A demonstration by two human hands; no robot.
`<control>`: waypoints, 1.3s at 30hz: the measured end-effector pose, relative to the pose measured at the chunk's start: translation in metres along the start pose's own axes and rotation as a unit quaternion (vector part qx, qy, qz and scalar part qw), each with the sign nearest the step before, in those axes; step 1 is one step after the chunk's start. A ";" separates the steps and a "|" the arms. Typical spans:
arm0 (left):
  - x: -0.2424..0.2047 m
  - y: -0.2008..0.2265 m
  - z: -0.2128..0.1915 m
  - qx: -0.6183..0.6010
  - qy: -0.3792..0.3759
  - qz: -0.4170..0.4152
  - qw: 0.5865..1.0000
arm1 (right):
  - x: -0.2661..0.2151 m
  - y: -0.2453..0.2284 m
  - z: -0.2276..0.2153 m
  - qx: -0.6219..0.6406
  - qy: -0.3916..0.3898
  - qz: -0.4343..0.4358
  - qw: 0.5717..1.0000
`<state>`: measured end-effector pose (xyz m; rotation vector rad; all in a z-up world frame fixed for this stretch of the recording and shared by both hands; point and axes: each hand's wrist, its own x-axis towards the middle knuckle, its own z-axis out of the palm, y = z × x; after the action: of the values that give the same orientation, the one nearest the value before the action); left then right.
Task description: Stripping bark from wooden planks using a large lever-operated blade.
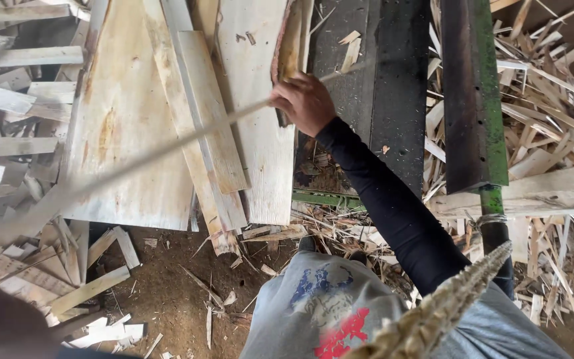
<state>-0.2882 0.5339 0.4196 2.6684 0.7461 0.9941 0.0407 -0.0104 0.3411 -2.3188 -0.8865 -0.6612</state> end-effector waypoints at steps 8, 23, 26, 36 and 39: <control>-0.140 0.311 0.185 -0.437 -0.358 0.048 0.824 | 0.062 -0.052 -0.043 0.124 0.139 0.056 0.981; -0.300 0.407 0.323 -0.575 -0.651 -0.051 0.493 | -0.211 -0.019 -0.066 0.045 0.103 0.430 0.896; -0.321 0.408 0.333 -0.571 -0.645 -0.024 0.507 | -0.288 -0.069 -0.096 0.185 0.011 0.500 0.846; -0.364 0.387 0.272 -0.475 -0.640 0.099 0.597 | -0.425 -0.095 -0.261 0.586 0.306 0.577 0.480; -0.341 0.439 0.243 -0.358 -0.734 0.020 0.577 | -0.351 -0.115 -0.302 0.547 0.161 0.559 0.602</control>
<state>-0.1788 -0.0205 0.1986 1.7389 -0.1533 -0.8860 -0.3453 -0.2882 0.3797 -1.0837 0.4139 0.1089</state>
